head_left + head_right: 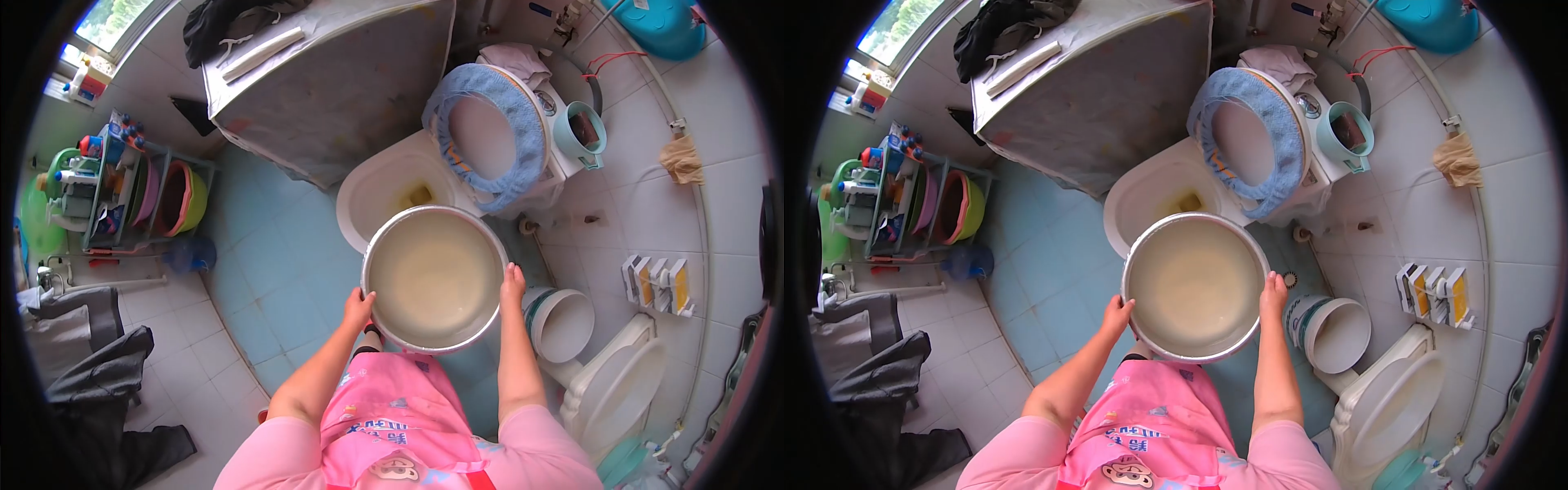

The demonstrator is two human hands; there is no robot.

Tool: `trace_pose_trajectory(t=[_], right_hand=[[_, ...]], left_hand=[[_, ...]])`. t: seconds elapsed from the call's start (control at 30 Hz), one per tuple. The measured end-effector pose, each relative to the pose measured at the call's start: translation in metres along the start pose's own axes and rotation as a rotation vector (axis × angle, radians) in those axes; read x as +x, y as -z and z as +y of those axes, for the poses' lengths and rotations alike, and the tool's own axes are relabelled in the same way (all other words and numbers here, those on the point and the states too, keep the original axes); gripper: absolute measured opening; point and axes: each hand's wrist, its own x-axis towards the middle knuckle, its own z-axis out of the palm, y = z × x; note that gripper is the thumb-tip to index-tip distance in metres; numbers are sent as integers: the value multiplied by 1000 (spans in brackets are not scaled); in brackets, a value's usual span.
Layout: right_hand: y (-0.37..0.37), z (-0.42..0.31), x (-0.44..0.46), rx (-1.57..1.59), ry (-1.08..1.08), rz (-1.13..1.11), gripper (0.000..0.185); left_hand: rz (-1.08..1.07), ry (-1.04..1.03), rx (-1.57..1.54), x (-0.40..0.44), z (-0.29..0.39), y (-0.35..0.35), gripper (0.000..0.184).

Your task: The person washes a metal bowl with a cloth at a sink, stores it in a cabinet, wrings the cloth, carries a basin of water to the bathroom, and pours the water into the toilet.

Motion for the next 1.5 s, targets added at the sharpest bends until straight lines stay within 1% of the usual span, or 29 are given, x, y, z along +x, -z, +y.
trace_pose_trajectory(t=[0.07,0.2,0.27,0.37,0.43,0.53,0.63,0.8,1.17,1.27,1.37,1.43,1.5], right_hand=[[-4,0,3,0,-1,-2,37],[-12,-4,6,-21,-4,-3,37],[-14,-8,6,-28,-10,0,37],[-17,-9,6,-42,-47,-10,36],[-22,-5,7,-23,-65,3,36],[-25,3,9,-35,-112,0,35],[-27,5,10,-47,-77,-5,35],[-31,5,13,-95,-67,7,35],[-40,14,23,-156,-106,-36,37],[-43,20,24,-158,-94,-23,37],[-48,21,26,-142,-99,-13,37],[-51,21,30,-191,-93,-26,39],[-54,22,31,-201,-110,-37,41]], left_hand=[[-23,-2,-7,8,-1,-1,35],[-47,7,94,21,2,-1,35],[-62,8,138,30,-7,-2,35],[-80,-9,151,39,-7,-1,35],[-107,9,234,41,-3,2,31],[-114,26,243,43,-1,5,35],[-129,36,258,48,-6,4,35],[-148,55,168,63,-32,0,35],[-169,104,183,61,-25,9,38],[-193,148,127,60,-23,11,37],[-202,108,148,64,-22,15,37],[-216,152,78,65,-16,17,36],[-222,163,81,63,-7,20,35]])
